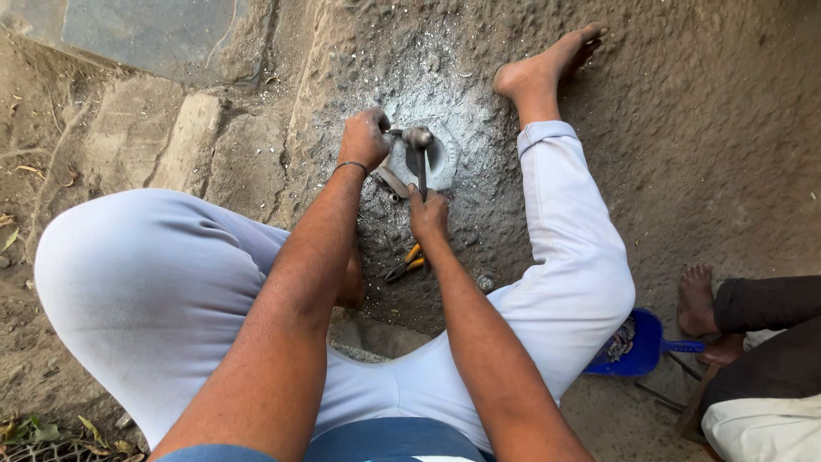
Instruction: The person sits on the ground with a small anvil-like block between the legs and repeatedly strikes a small metal piece with a hammer, at times holding or repositioning the piece with pliers, shaping it on the block.
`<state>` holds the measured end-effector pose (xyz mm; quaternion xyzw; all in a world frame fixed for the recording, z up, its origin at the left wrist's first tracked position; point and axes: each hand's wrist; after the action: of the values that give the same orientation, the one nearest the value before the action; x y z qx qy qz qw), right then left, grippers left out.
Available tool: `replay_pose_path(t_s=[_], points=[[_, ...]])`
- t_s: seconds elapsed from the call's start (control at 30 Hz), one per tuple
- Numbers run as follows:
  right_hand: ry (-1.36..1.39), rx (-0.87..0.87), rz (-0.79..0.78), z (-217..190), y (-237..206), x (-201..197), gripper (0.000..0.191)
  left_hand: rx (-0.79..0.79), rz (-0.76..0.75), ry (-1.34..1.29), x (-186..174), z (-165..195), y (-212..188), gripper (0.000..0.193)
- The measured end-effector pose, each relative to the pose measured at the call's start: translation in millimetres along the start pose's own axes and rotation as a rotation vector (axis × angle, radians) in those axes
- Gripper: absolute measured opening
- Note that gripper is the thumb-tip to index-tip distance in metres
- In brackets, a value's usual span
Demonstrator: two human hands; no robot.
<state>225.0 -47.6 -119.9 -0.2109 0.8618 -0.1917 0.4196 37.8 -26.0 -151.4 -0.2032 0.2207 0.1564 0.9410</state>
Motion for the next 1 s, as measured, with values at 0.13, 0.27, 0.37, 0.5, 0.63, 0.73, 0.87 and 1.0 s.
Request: replay_pose_path(t_s=[0.13,0.27,0.37,0.5,0.63,0.73,0.87,1.0], points=[[0.008,0.201,-0.107,-7,-1,-6,0.040,-0.032,-0.039,0.030,1,3,1,0.013],[0.218,0.005,0.042,-27,-2,-26,0.043,0.008,-0.058,0.093,2,4,4,0.013],[0.398,-0.354,0.137,-31,-1,-38,0.045,-0.045,-0.081,0.079,2,2,2,0.011],[0.439,-0.285,0.088,-19,0,-27,0.042,0.032,-0.058,0.121,1,-2,0,0.015],[0.073,0.192,-0.132,-2,2,-4,0.034,-0.109,-0.110,0.073,3,-1,2,0.013],[-0.068,0.069,-0.060,5,2,2,0.044,-0.100,-0.115,0.065,3,-1,3,0.016],[-0.010,0.071,-0.067,8,2,-2,0.046,-0.086,-0.148,-0.054,2,-3,3,0.017],[-0.059,0.099,-0.079,5,1,-5,0.046,-0.078,-0.124,-0.034,2,-2,4,0.016]])
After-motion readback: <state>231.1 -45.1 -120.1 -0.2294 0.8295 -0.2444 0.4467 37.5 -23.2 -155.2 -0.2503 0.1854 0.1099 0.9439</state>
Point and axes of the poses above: each hand's wrist, its own y-axis towards the middle knuckle, its own x-axis out of the palm, z = x × y, and after that the axes turned 6 degrees about -z, right-handed
